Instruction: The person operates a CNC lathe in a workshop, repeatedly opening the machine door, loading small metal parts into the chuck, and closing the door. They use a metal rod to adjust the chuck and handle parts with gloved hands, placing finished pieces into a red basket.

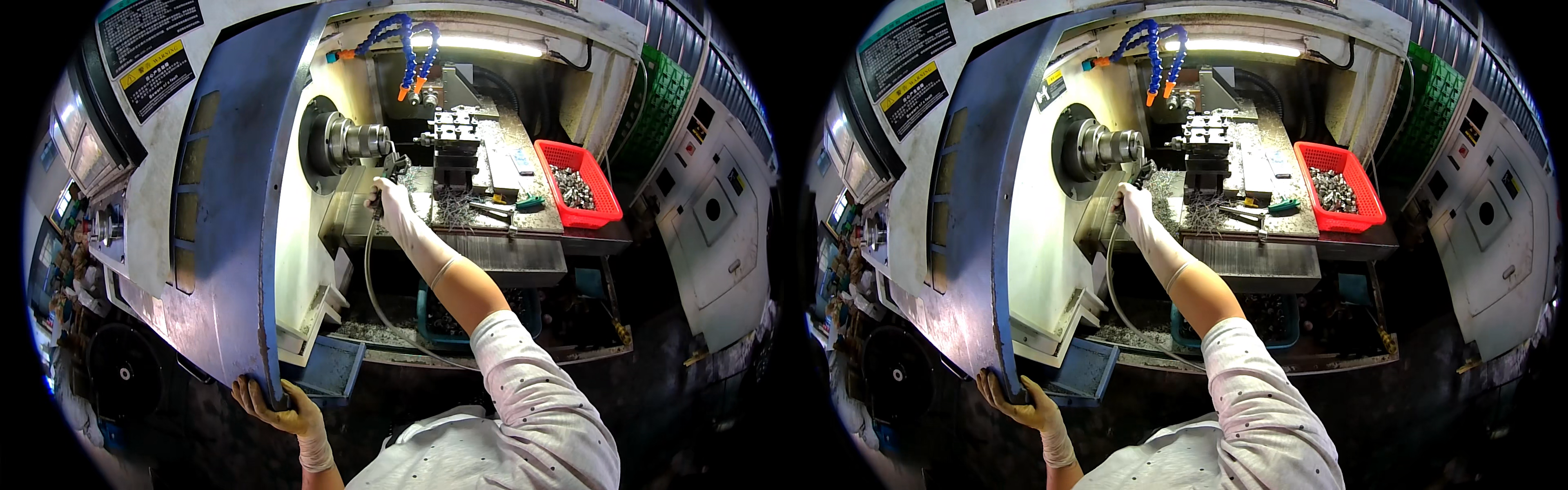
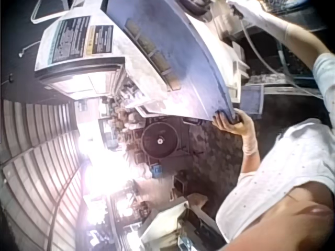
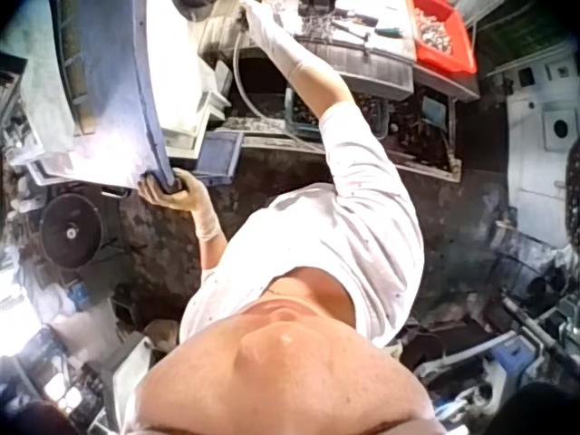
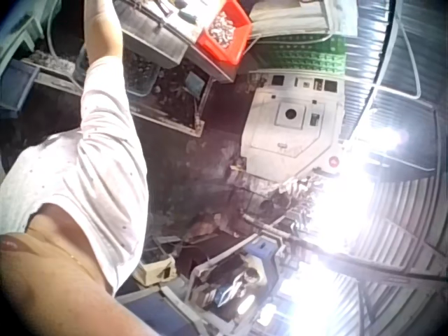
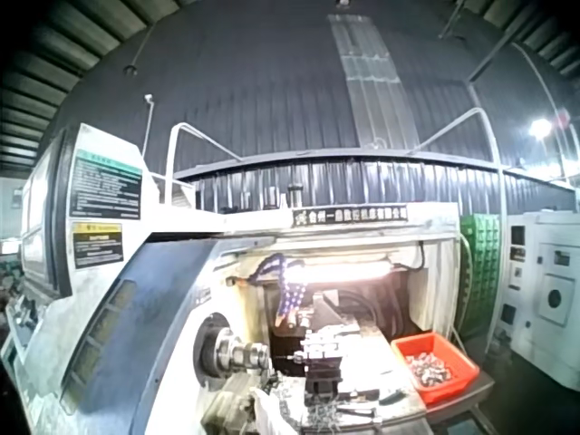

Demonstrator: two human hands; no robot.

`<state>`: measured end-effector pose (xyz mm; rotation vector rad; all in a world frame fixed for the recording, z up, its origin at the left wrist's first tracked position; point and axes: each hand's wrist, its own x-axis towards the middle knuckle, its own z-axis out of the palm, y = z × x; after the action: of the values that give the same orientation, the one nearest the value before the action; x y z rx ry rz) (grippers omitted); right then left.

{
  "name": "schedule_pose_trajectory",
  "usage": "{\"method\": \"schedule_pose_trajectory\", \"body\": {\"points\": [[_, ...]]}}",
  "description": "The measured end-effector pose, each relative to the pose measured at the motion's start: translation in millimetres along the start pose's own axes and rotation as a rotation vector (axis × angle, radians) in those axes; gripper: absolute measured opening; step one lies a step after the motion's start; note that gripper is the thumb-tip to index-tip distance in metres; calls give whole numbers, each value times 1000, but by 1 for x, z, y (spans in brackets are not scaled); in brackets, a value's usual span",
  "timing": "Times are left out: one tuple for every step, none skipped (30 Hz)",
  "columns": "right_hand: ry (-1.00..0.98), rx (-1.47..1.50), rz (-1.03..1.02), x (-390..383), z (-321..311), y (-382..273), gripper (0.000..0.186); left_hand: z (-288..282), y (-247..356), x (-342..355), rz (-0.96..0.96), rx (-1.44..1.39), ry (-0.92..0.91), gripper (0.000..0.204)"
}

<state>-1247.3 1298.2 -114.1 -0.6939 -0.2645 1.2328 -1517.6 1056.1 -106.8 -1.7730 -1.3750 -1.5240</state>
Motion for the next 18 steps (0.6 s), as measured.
{"method": "schedule_pose_trajectory", "body": {"points": [[7, -9, -60, 1, 0, 0, 9, 0, 0, 0, -7, -6, -1, 45], [14, -18, -121, 3, -1, 0, 9, 0, 1, 1, -13, -11, -1, 45], [14, -30, -176, -1, 4, 0, 10, -1, 1, 0, -19, -9, 2, 45], [-11, -31, -57, -4, 8, -2, 10, -1, 0, 0, -25, -5, 5, 44], [25, -48, -31, -10, 10, -5, 10, -2, -1, 0, -32, -1, 8, 44], [55, -70, -4, -14, 12, -11, 10, -3, 0, 0, -41, 8, 1, 44], [83, -91, 24, -17, 13, -13, 10, -4, 0, 0, -50, 17, -5, 44], [213, -205, -76, -17, 12, -9, 9, -5, 0, 0, -59, 28, -12, 45], [186, -109, -208, -11, 4, -6, 8, 0, 2, 0, -62, 6, -3, 44], [166, -67, -224, -8, -1, -1, 9, 1, 1, -2, -65, -3, -1, 44], [146, -25, -241, -5, -6, 2, 14, 1, 2, -2, -68, -13, 2, 44], [133, -28, -288, -12, -2, 1, 15, 0, 1, -3, -66, -3, -1, 44], [132, -38, -266, -9, -2, 4, 12, 0, 0, -3, -64, 6, -5, 44], [131, -48, -244, -4, -2, 7, 9, -1, 0, -3, -61, 14, -9, 44], [135, -57, -226, -5, 2, 7, 8, -1, 0, -3, -61, 14, -2, 44], [159, -85, -221, -6, 7, 7, 8, 0, 0, -3, -61, 13, 5, 44], [110, -59, -178, -8, 9, 8, 9, 0, 1, -3, -61, 12, 11, 44], [78, -22, -142, -13, 14, 5, 10, 1, 2, -3, -61, 12, 15, 44]]}}
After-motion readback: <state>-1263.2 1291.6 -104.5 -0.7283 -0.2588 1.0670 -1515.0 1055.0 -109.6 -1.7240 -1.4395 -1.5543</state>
